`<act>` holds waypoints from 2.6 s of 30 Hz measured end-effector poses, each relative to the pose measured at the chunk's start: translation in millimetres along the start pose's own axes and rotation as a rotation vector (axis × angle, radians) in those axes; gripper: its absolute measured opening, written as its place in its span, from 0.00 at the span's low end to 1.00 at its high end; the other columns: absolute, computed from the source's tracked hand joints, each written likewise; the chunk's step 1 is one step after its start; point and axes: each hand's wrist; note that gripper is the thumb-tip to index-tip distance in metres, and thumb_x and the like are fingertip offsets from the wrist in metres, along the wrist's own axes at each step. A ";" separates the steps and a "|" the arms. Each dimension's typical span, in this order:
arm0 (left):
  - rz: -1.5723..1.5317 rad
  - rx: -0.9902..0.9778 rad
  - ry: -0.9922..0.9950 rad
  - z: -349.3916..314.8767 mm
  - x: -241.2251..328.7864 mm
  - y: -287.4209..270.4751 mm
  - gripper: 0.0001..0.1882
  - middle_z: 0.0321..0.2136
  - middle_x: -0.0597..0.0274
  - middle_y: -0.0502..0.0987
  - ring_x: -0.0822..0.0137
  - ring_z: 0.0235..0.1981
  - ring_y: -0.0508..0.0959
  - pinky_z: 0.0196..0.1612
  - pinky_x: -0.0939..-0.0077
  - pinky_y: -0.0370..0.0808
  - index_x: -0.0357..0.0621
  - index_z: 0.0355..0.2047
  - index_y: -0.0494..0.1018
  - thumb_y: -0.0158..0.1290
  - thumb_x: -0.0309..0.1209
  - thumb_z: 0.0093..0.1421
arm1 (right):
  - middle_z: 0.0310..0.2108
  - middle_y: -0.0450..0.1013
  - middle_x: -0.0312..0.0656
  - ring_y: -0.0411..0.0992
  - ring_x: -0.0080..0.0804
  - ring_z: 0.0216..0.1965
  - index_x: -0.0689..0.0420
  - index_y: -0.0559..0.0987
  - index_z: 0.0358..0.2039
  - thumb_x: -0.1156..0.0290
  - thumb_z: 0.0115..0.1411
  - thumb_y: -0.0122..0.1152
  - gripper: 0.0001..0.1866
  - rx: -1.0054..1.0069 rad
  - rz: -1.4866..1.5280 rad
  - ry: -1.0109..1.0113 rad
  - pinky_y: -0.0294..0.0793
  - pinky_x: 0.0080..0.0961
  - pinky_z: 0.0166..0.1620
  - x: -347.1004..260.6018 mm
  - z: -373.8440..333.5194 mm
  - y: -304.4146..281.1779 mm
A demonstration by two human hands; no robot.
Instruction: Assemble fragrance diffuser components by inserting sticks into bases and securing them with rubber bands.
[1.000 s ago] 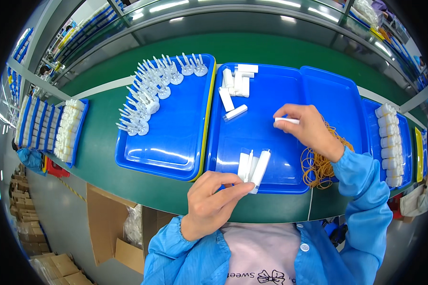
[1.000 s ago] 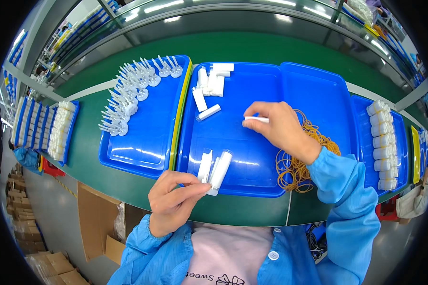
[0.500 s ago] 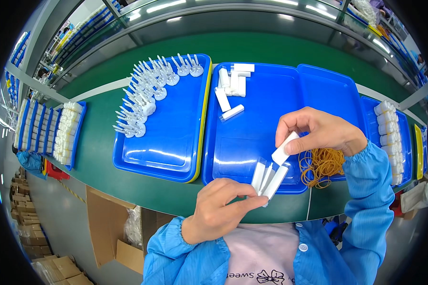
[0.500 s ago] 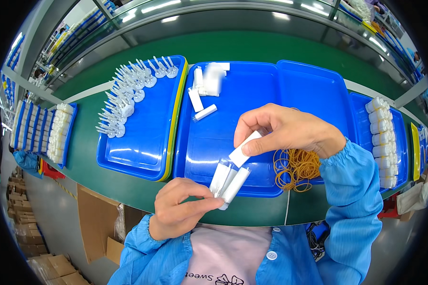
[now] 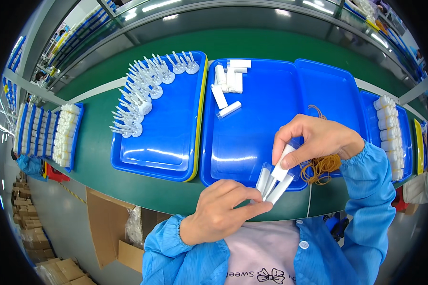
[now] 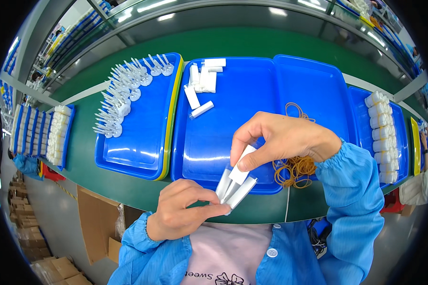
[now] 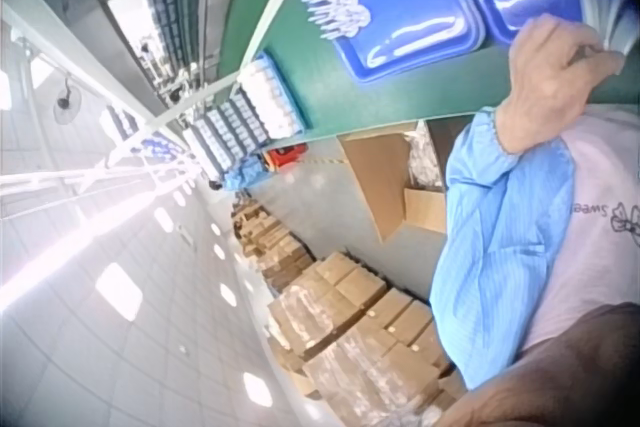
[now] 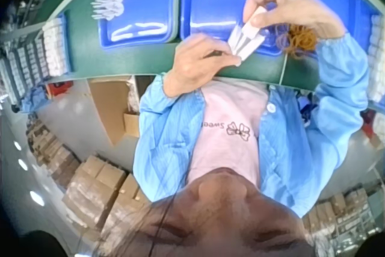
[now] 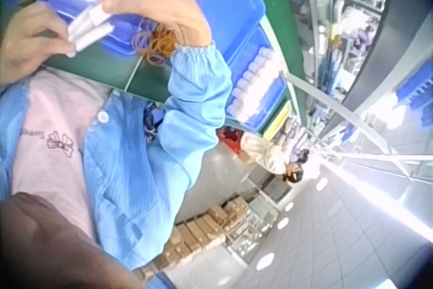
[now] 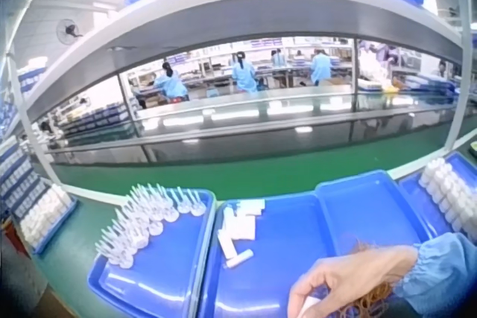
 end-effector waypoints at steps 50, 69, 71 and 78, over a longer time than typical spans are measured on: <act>-0.725 -0.028 -0.660 33.1 -0.3 54.6 0.42 0.26 0.69 0.73 0.80 0.28 0.71 0.30 0.82 0.69 0.42 0.62 0.60 0.66 0.24 0.48 | 0.27 0.70 0.40 0.70 0.37 0.30 0.57 0.79 0.23 0.78 0.45 0.66 0.04 0.899 -0.716 -0.463 0.69 0.29 0.33 19.2 -37.2 47.0; -1.805 0.179 -0.782 10.6 -14.8 38.5 0.28 0.22 0.69 0.64 0.71 0.25 0.67 0.30 0.73 0.66 0.48 0.54 0.66 0.61 0.34 0.54 | 0.29 0.71 0.40 0.73 0.42 0.34 0.57 0.77 0.27 0.69 0.57 0.62 0.06 0.634 -0.612 -0.651 0.72 0.36 0.43 34.6 -61.1 100.7; -2.081 0.282 -0.892 -6.1 -23.1 41.7 0.29 0.21 0.69 0.63 0.70 0.27 0.68 0.32 0.72 0.65 0.48 0.58 0.65 0.58 0.32 0.56 | 0.32 0.74 0.42 0.74 0.39 0.39 0.60 0.80 0.31 0.68 0.61 0.59 0.09 0.494 -0.250 -0.744 0.68 0.42 0.54 22.3 -68.6 106.3; -0.138 0.202 0.072 -18.8 -7.1 19.5 0.38 0.21 0.63 0.73 0.66 0.21 0.74 0.25 0.74 0.71 0.40 0.51 0.65 0.70 0.43 0.45 | 0.61 0.62 0.45 0.73 0.29 0.43 0.58 0.57 0.66 0.66 0.67 0.54 0.30 0.126 0.960 -0.443 0.76 0.27 0.50 36.8 -69.0 128.8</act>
Point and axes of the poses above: each hand's wrist, its own z-axis towards the middle knuckle, its own y-axis out of the palm, x = y × z
